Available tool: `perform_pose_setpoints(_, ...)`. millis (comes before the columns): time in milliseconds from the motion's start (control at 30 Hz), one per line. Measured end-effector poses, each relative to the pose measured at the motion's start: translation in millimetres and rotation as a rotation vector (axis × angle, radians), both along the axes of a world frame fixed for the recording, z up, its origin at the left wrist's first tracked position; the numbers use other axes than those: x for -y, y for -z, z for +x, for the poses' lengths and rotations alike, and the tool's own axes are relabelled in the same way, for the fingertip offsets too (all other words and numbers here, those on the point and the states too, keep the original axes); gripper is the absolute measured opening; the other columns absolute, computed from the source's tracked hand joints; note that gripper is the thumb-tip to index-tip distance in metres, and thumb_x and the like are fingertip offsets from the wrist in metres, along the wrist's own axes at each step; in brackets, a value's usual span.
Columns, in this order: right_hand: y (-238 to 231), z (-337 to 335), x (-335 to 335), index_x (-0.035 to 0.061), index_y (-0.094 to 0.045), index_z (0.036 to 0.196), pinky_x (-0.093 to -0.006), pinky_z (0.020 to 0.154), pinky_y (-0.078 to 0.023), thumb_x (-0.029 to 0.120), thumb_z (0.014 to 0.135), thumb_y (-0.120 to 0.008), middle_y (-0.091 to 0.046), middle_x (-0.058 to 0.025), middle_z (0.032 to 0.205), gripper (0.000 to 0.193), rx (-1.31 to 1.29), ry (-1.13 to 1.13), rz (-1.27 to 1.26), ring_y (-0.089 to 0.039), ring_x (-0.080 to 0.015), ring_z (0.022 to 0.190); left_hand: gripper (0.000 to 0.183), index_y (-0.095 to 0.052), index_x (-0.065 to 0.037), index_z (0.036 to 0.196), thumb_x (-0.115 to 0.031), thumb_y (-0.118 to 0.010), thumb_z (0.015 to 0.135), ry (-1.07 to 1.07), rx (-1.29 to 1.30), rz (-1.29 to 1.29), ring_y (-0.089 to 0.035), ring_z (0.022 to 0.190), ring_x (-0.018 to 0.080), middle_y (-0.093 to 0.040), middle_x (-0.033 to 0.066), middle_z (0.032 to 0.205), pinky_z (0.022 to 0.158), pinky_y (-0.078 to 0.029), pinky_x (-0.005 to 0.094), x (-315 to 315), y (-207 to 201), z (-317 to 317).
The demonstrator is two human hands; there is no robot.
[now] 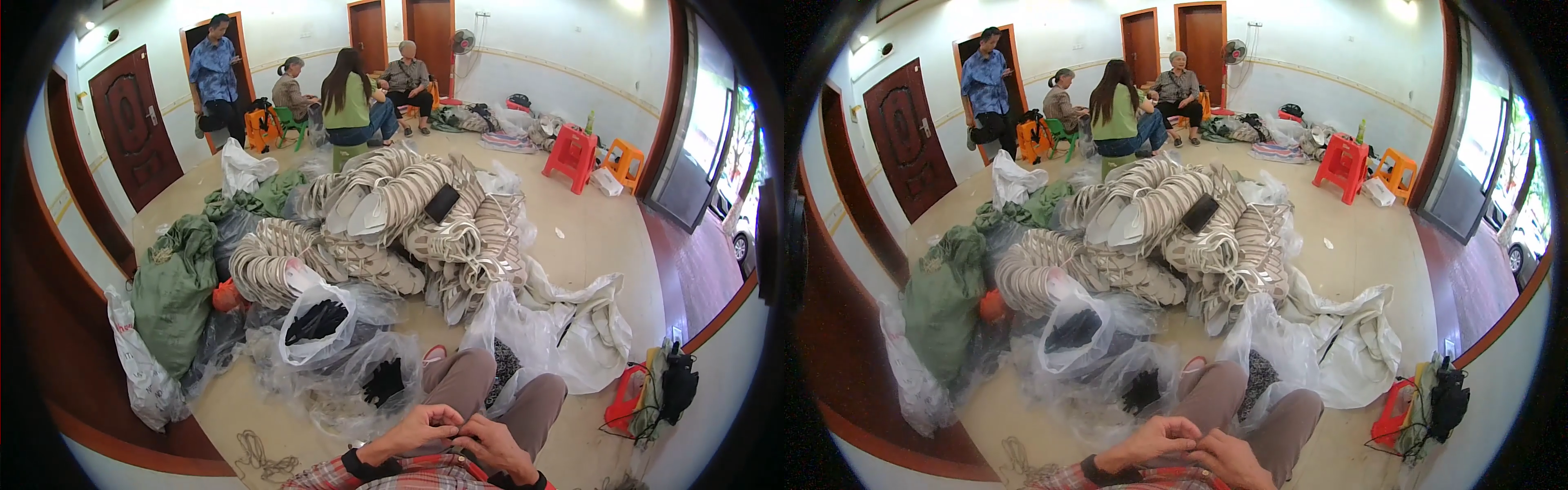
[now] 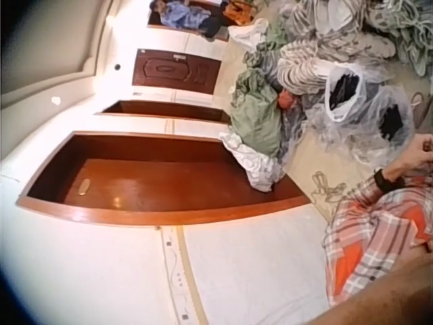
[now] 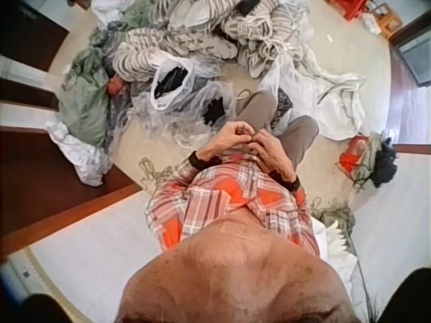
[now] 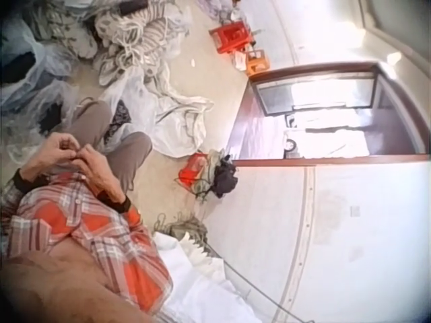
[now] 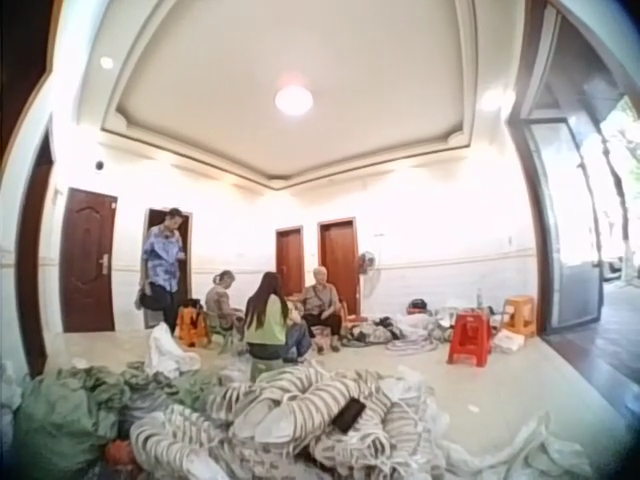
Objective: The recorder is sitting on the floor sorting through bags of small black shoe components, possibly buckles or straps, and organizing them.
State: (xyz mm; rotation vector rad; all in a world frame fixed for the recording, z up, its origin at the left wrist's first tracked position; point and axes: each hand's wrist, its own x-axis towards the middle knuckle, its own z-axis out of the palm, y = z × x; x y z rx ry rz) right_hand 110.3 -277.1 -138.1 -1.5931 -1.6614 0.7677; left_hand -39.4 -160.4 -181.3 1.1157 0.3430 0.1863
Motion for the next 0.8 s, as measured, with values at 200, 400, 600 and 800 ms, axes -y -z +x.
perform_pose_setpoints(200,8.2,3.1,1.7,0.0046,-0.060,0.080,-0.0330,0.057,-0.044,0.021,0.076,-0.064,-0.052,-0.0091,0.073,0.017,0.121,0.034,0.029,-0.054,-0.0262,0.065,0.019,-0.055,-0.002,0.101,-0.008,-0.058,0.083,0.071,-0.132,-0.080,-0.054,0.084,0.0074,-0.059,0.0012,0.091,0.076,-0.044,0.0215,1.3,9.0,0.8)
perform_pose_setpoints(400,25.7,-0.2,3.4,0.0028,-0.059,0.081,-0.0329,0.056,-0.043,0.021,0.076,-0.064,-0.054,-0.0108,0.073,0.019,0.152,0.119,0.069,-0.055,-0.0264,0.064,0.021,-0.054,0.000,0.105,-0.005,-0.054,0.084,-0.123,-0.125,0.297,-0.056,0.086,0.0093,-0.060,0.0039,0.093,0.078,-0.045,0.0242,12.8,-0.3,1.5)
perform_pose_setpoints(600,9.5,-5.2,-0.3,-0.0014,-0.056,0.089,-0.0268,0.053,-0.041,0.014,0.080,-0.062,-0.056,-0.0075,0.063,0.019,-0.174,0.320,-0.175,-0.050,-0.0127,0.056,0.026,-0.054,0.001,0.109,-0.004,-0.055,0.084,-0.257,-0.172,0.611,-0.057,0.083,0.0108,-0.060,0.0062,0.097,0.072,-0.048,0.0258,12.7,-14.6,6.3)
perform_pose_setpoints(800,21.0,-8.3,-9.2,-0.0025,-0.055,0.088,-0.0203,0.049,-0.039,0.009,0.081,-0.061,-0.057,-0.0016,0.065,0.015,-0.595,0.453,-0.223,-0.050,-0.0062,0.056,0.020,-0.060,0.000,0.099,-0.011,-0.060,0.082,-0.299,-0.111,-0.031,-0.057,0.072,0.0105,-0.062,0.0038,0.087,0.064,-0.045,0.0225,4.1,4.5,9.6)
